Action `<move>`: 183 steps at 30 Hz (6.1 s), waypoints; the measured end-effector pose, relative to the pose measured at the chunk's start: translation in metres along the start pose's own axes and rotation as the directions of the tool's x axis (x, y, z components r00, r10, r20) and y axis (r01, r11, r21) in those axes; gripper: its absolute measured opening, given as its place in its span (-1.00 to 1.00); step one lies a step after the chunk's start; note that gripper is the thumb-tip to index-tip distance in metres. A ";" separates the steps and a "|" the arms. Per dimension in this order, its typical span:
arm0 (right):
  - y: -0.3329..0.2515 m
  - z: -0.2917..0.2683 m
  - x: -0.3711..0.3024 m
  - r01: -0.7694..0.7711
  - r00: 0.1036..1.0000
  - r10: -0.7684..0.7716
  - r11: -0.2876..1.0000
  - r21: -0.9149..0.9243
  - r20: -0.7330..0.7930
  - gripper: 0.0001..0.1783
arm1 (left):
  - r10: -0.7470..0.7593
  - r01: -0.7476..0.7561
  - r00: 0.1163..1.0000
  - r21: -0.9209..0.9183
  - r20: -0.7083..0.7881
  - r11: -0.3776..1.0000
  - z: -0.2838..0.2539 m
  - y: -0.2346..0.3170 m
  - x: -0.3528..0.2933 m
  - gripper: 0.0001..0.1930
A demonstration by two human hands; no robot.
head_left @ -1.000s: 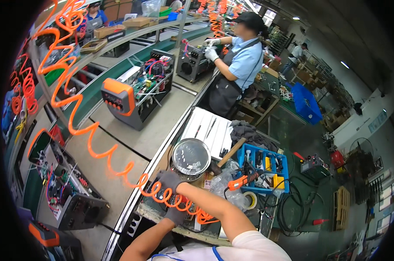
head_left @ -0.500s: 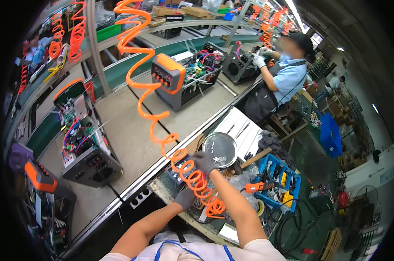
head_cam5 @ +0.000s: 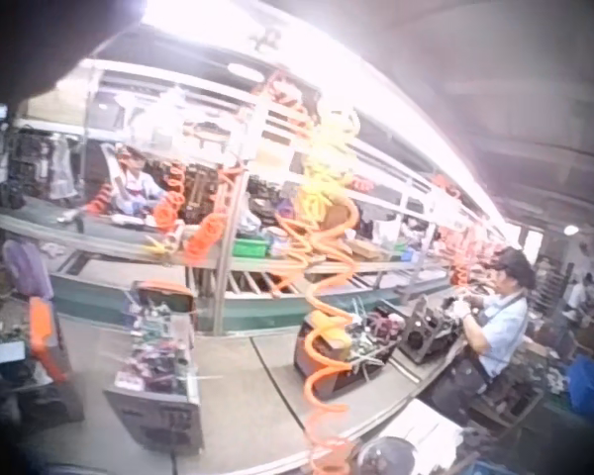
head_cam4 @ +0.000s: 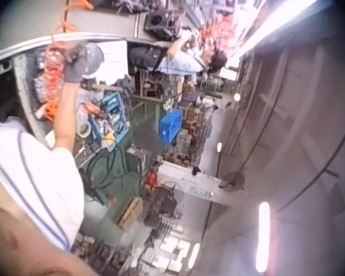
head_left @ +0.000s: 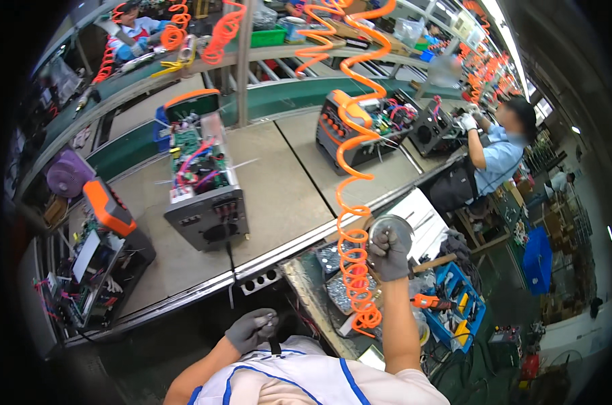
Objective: The person assembles an electronic device on a factory workbench. They connect wires to a circuit board, use a screwdriver to secure components, apply sealant with a caulking gun, and use a red handheld tool to inspect or test the unit. The task involves handling various tools and electronic parts in a sequential assembly process.
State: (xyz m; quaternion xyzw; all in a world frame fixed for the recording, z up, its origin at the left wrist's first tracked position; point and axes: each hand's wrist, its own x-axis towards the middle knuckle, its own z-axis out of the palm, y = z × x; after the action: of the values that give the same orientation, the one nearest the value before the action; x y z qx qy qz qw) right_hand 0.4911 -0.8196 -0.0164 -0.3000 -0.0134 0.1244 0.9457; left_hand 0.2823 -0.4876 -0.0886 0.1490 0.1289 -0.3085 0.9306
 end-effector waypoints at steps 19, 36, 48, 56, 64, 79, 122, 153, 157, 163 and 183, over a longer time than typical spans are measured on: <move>0.578 0.441 -0.121 0.488 0.506 0.376 0.618 -0.617 0.776 -0.84 | 0.819 -0.715 0.218 0.483 -0.531 0.504 -0.114 0.094 -0.396 -0.81; 0.698 0.452 -0.141 0.785 0.377 0.266 0.416 -0.459 0.887 -0.90 | 0.854 -0.948 -0.185 0.317 -0.486 -0.025 -0.199 0.181 -0.463 -0.77; 0.688 0.471 -0.128 0.856 0.136 0.409 0.410 -0.315 0.902 -0.92 | 0.736 -0.962 -0.177 0.273 -0.654 0.011 -0.191 0.197 -0.442 -0.87; 0.693 0.477 -0.130 0.911 0.091 0.407 0.335 -0.241 0.909 -0.92 | 0.743 -0.977 -0.155 0.214 -0.651 -0.017 -0.146 0.200 -0.460 -0.85; 0.694 0.481 -0.108 0.540 0.400 0.558 0.497 -0.679 0.727 -0.87 | 0.787 -0.995 -0.030 0.095 -0.616 0.036 -0.195 0.199 -0.457 -0.80; 0.708 0.478 -0.103 0.439 0.345 0.702 0.467 -0.768 0.624 -0.92 | 0.728 -0.979 -0.125 0.204 -0.675 0.021 -0.195 0.199 -0.439 -0.81; 0.716 0.482 -0.123 0.746 0.389 0.360 0.416 -0.519 0.848 -0.86 | 0.699 -0.988 -0.092 0.151 -0.709 0.023 -0.178 0.199 -0.458 -0.77; 0.719 0.487 -0.128 0.670 0.496 0.383 0.402 -0.624 0.779 -0.64 | 0.753 -0.984 -0.097 0.178 -0.650 0.027 -0.184 0.199 -0.458 -0.84; 0.699 0.487 -0.122 0.706 0.420 0.337 0.462 -0.537 0.843 -0.64 | 0.734 -0.967 -0.139 0.249 -0.665 0.043 -0.171 0.192 -0.456 -0.89; 0.626 0.472 -0.123 0.790 -0.079 0.460 0.570 -0.226 0.885 -0.79 | 0.701 -0.904 -0.202 0.406 -0.684 0.136 -0.138 0.152 -0.440 -0.97; 0.628 0.479 -0.114 0.916 -0.227 0.490 0.402 0.013 0.842 -0.80 | 0.735 -0.756 -0.210 0.583 -0.645 0.296 -0.115 0.153 -0.438 -0.79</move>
State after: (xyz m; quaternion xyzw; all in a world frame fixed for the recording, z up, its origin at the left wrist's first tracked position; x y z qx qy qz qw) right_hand 0.1897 -0.0818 0.0236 -0.4758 -0.8411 0.0117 0.2571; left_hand 0.0190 -0.0949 -0.0189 0.3153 0.4642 0.4345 0.7045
